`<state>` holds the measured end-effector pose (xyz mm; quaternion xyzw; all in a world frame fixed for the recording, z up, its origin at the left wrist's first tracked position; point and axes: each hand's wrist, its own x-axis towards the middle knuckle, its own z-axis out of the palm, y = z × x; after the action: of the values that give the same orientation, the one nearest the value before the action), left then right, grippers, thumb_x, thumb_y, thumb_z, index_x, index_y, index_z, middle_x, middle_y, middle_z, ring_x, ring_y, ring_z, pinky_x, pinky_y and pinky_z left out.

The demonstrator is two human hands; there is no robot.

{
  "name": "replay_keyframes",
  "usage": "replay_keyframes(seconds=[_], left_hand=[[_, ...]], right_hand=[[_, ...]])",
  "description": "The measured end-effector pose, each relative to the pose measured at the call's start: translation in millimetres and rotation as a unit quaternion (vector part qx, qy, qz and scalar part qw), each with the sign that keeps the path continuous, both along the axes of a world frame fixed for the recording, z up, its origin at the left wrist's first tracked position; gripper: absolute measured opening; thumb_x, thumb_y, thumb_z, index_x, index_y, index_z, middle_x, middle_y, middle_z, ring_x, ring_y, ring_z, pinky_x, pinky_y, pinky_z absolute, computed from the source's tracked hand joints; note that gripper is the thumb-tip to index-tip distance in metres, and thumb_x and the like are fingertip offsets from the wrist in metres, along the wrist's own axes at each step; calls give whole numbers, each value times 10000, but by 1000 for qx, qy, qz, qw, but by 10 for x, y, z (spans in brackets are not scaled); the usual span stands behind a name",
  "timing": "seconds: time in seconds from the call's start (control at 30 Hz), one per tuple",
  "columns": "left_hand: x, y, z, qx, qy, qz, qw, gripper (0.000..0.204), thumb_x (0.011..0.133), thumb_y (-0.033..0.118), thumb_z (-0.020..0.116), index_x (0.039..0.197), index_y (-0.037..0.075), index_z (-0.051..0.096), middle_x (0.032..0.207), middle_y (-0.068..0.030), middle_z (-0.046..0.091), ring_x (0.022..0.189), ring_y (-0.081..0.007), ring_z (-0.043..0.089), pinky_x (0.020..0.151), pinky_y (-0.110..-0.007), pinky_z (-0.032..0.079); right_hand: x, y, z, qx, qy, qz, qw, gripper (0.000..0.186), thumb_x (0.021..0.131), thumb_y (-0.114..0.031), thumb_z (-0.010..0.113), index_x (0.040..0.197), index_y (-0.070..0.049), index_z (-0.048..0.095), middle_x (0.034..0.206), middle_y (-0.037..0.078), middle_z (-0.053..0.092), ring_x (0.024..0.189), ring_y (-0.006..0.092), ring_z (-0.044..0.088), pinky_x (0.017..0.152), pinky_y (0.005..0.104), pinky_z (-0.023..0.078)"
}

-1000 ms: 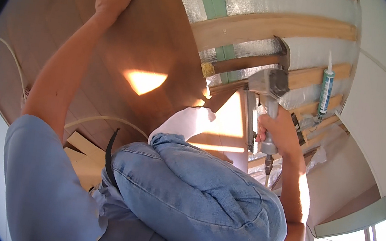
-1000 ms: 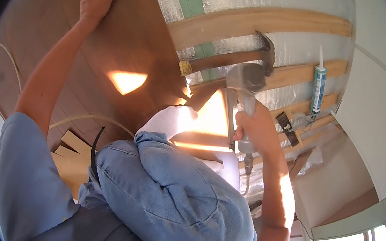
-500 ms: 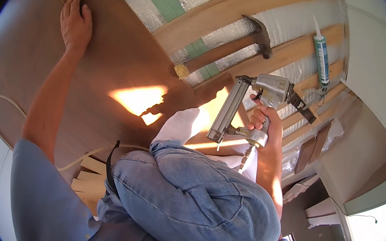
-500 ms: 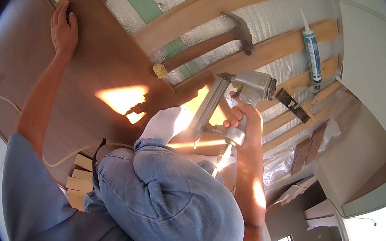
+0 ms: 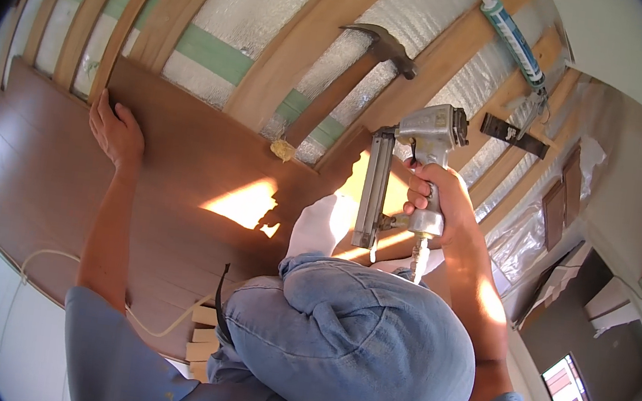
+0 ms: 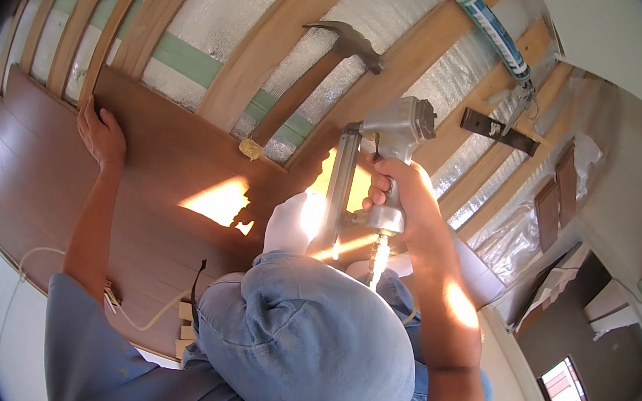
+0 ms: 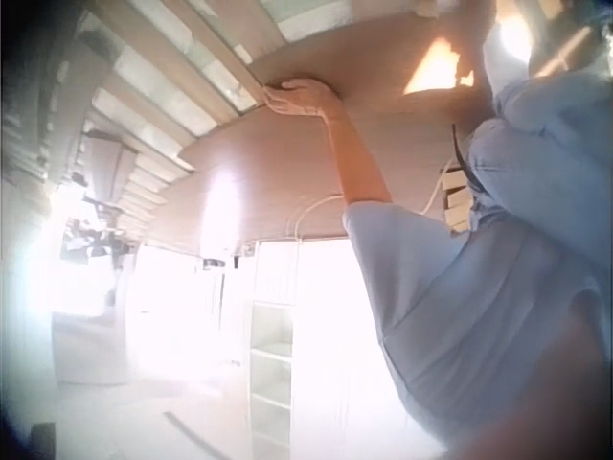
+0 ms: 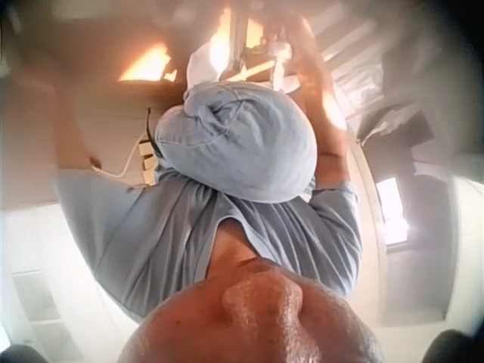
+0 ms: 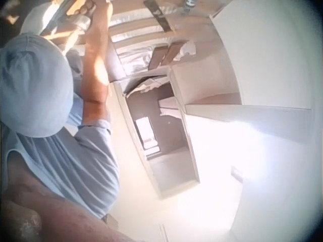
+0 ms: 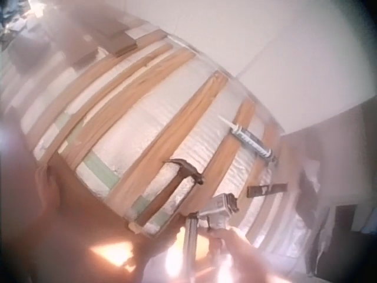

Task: The person installs laminate flooring by applying adhesive from a caulk gun to the subfloor, positioning wood planks, securing them with a pneumatic nail gun and hammer, and using a speed square and pencil to mark cuts.

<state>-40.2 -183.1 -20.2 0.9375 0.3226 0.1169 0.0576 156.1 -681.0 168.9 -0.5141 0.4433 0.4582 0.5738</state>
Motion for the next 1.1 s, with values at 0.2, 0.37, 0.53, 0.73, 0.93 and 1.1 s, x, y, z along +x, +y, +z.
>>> replay_keyframes(seconds=[0.2, 0.37, 0.53, 0.73, 0.93, 1.1], left_hand=[[-11, -21, 9, 4, 16, -1, 1000, 435, 1067, 213, 479, 1455, 29, 550, 1475, -182, 518, 1384, -385, 462, 1143, -512, 395], [8, -14, 9, 5, 25, -2, 1000, 436, 1070, 207, 468, 1456, 19, 540, 1488, -174, 508, 1393, -379, 455, 1149, -510, 392], [-12, 12, -14, -2, 20, -3, 1000, 434, 1068, 193, 458, 1459, 21, 532, 1501, -169, 499, 1403, -378, 445, 1161, -507, 380], [-27, 68, -43, 7, 49, 4, 999, 441, 1065, 197, 454, 1466, 27, 525, 1512, -172, 492, 1399, -383, 445, 1161, -501, 378], [-13, 13, -46, -4, 58, 21, 998, 449, 1085, 216, 430, 1482, 17, 496, 1526, -203, 469, 1399, -399, 443, 1159, -514, 394], [18, 71, -99, 9, 75, 6, 997, 452, 1084, 186, 417, 1492, 1, 476, 1525, -225, 464, 1397, -418, 443, 1146, -508, 409]], right_hand=[[-13, -277, -24, 24, -14, 22, 999, 264, 927, -123, 606, 1137, 37, 592, 694, 1, 482, 571, 130, 513, 602, 356, 527], [-26, -415, -79, 29, -7, 10, 1000, 219, 925, -122, 614, 1089, 22, 587, 700, 17, 503, 565, 141, 521, 608, 380, 542], [-108, -753, -46, 15, -9, 5, 1000, 230, 924, -131, 628, 1116, -6, 610, 687, 4, 499, 543, 134, 515, 568, 364, 552], [-322, -1695, -64, -44, -32, 53, 997, 226, 912, -115, 601, 1105, -7, 646, 654, -10, 484, 486, 118, 483, 516, 334, 557], [-386, -1836, -40, -19, -13, 2, 1000, 250, 909, -98, 593, 1126, 14, 645, 638, -5, 478, 467, 116, 458, 519, 348, 527], [-421, -2019, -38, 12, -17, -18, 1000, 160, 920, -114, 585, 1039, -9, 607, 664, 13, 508, 472, 133, 479, 518, 355, 532]])
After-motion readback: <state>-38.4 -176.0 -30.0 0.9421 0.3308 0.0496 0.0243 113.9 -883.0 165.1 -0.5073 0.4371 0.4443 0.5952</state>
